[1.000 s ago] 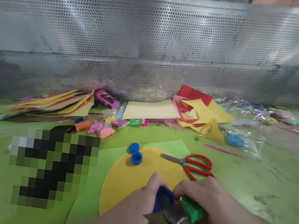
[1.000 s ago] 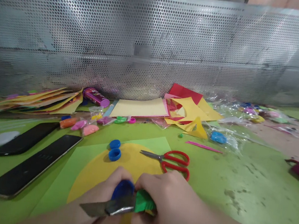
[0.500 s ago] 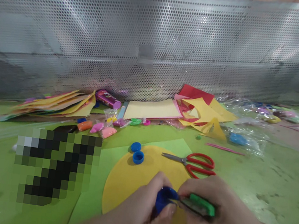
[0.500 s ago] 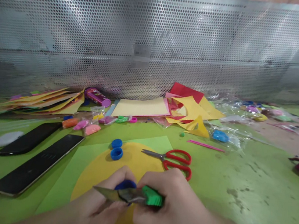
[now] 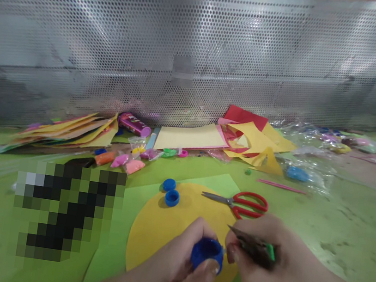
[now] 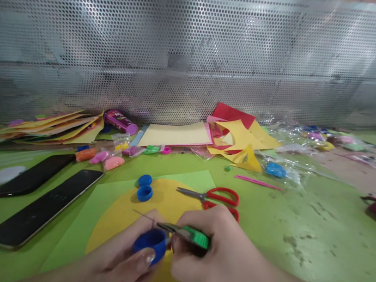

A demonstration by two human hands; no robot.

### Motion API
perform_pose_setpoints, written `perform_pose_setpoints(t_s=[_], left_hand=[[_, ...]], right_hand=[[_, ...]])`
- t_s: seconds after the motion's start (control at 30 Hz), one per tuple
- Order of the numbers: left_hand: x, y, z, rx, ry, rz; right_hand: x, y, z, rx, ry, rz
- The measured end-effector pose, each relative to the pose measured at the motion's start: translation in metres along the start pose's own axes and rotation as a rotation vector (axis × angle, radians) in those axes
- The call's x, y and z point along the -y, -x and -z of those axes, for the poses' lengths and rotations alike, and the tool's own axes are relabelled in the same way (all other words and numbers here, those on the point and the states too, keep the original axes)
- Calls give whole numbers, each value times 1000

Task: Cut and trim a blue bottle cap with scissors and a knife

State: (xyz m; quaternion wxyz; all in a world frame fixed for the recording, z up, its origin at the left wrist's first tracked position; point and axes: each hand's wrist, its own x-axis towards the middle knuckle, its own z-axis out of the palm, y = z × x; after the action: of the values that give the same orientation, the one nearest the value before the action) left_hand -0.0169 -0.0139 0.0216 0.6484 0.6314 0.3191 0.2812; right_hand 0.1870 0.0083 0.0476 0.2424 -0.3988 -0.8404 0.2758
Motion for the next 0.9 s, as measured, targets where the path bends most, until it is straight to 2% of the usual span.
perform_pose_setpoints(t_s=[0.27, 0.43, 0.53, 0.6, 0.77, 0.9], left_hand=[[-3, 7, -6, -39, 76, 51], [6, 1, -4, -121, -135, -48], [14, -2, -1, -132, -231, -78], [16, -1, -1, -109, -291, -60], [8, 6, -4, -193, -396, 19], [6, 2, 1, -110, -437, 11]], right_hand=[[-2, 0, 2, -36, -11, 32], [5, -3, 7, -52, 22, 110], [10, -4, 7, -64, 49, 145], [10, -4, 5, -59, 56, 174], [6, -4, 5, -25, 73, 268], [12, -5, 9, 46, 151, 265]])
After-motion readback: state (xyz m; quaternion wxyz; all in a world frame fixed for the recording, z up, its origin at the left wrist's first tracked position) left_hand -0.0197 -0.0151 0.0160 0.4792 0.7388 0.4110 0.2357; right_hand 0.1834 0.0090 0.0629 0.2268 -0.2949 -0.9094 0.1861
